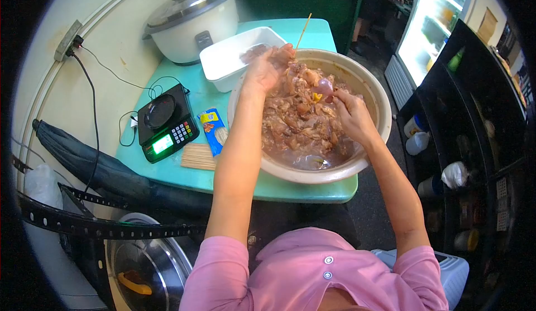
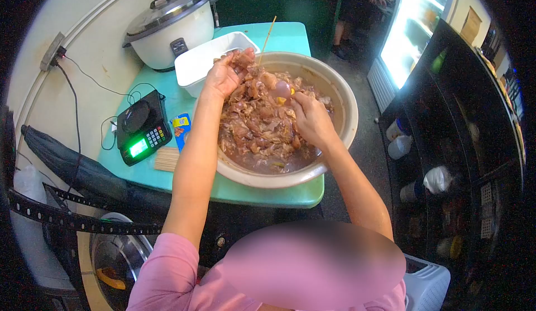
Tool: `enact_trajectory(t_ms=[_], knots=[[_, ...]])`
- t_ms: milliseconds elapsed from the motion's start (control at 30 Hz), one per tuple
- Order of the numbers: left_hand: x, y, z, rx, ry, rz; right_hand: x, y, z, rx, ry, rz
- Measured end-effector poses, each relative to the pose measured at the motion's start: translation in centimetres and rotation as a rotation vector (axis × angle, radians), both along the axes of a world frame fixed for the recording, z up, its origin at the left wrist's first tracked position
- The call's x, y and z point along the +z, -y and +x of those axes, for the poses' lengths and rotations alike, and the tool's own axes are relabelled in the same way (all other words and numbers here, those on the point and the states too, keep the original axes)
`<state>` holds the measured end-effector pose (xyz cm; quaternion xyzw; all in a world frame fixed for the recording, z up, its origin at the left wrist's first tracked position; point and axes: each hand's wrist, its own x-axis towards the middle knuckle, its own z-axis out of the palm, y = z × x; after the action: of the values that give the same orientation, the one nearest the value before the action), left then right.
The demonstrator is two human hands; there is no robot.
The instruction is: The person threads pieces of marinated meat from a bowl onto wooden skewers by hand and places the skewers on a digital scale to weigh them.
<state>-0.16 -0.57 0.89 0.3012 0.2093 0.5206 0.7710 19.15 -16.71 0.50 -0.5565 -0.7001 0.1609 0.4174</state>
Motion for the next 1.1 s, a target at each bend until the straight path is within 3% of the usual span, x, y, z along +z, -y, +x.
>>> enact_trajectory(t_ms=[267, 567, 733, 1100], knots=[[0.1, 0.2, 0.0, 0.018, -0.089, 0.064, -0.1, -0.1, 0.1, 0.003, 0.003, 0.011], [-0.6, -0.7, -0.2, -0.053, 0.063, 0.043, -0.7, -0.5, 0.4, 0.006, 0.022, 0.016], [-0.2, -0.4, -0.1, 0.006, -0.107, 0.129, -0.7, -0.5, 0.3, 0.003, 0.005, 0.021], [0.2, 0.6, -0.3, -0.102, -0.05, 0.093, -0.2, -0.3, 0.2, 0.014, -0.02, -0.01]])
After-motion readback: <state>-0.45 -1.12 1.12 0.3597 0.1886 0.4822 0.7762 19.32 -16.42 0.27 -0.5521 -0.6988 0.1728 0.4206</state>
